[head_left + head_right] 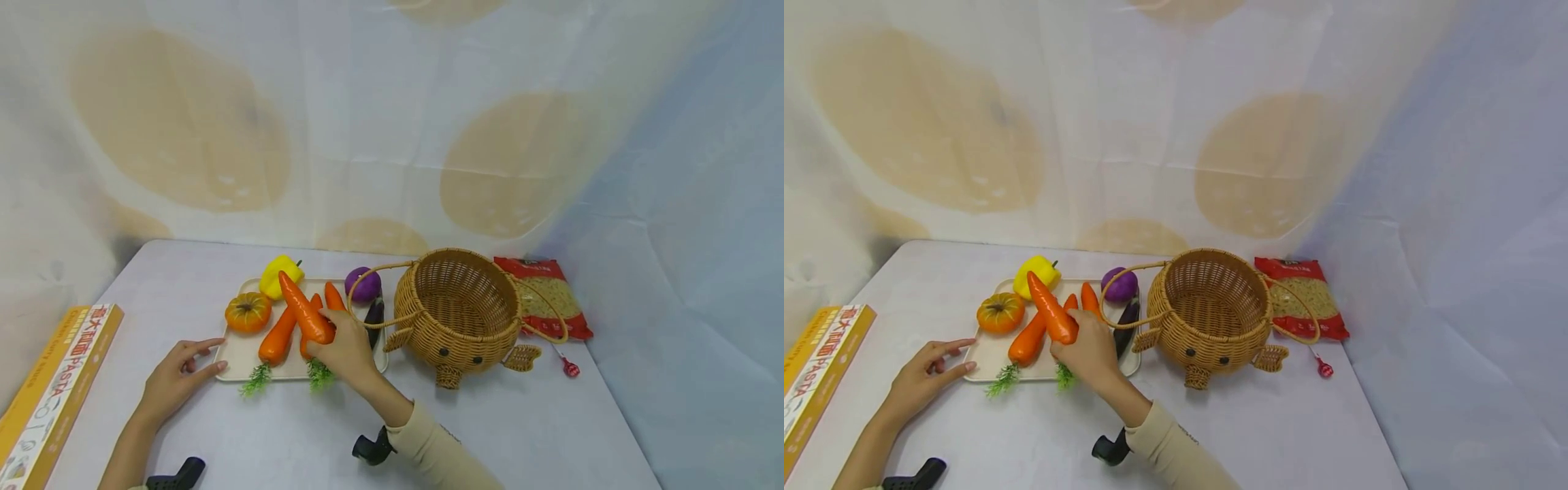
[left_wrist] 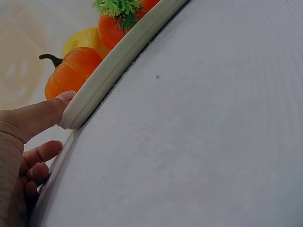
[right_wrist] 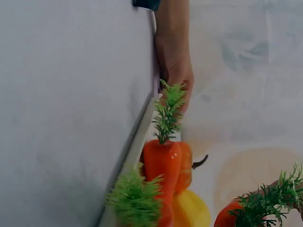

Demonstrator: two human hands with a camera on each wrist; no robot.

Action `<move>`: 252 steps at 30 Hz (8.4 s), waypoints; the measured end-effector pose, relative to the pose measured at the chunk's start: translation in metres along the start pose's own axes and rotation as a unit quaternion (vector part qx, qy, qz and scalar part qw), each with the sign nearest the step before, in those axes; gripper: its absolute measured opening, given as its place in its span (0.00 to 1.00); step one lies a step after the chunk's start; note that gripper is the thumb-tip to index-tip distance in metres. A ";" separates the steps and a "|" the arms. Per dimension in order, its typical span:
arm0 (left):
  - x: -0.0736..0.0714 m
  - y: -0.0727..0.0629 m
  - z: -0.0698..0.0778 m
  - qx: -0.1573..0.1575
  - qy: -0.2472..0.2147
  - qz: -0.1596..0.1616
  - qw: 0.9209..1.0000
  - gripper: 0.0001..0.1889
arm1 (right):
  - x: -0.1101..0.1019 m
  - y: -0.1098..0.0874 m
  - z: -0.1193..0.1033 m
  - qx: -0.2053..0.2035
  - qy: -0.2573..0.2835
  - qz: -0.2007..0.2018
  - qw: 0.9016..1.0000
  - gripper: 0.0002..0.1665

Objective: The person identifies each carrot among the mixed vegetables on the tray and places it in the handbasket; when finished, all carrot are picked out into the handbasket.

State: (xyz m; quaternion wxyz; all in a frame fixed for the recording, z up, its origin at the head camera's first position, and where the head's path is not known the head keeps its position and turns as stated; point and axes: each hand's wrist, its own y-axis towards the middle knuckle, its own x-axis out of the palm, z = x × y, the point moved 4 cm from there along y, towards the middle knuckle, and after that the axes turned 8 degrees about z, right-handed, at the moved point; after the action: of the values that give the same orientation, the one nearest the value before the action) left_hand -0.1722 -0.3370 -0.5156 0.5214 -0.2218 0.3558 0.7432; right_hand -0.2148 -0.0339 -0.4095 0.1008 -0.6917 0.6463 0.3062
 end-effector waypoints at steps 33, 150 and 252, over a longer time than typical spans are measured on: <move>0.002 0.001 -0.003 -0.006 0.010 -0.011 1.000 0.25 | -0.162 0.053 0.018 -0.105 -0.056 -0.173 0.978 0.32; -0.006 -0.011 -0.010 -0.016 0.006 0.003 1.000 0.24 | -0.158 0.133 0.150 0.081 -0.352 -0.389 0.847 0.15; -0.006 0.003 -0.008 -0.014 0.026 0.007 1.000 0.24 | -0.004 0.023 -0.012 -0.019 0.041 -0.089 0.995 0.29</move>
State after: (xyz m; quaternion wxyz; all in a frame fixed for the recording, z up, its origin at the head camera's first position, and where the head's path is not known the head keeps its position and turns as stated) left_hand -0.1728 -0.3474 -0.5161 0.5038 -0.2461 0.3606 0.7454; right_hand -0.2326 -0.0404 -0.3920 0.0881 -0.7605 0.5796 0.2791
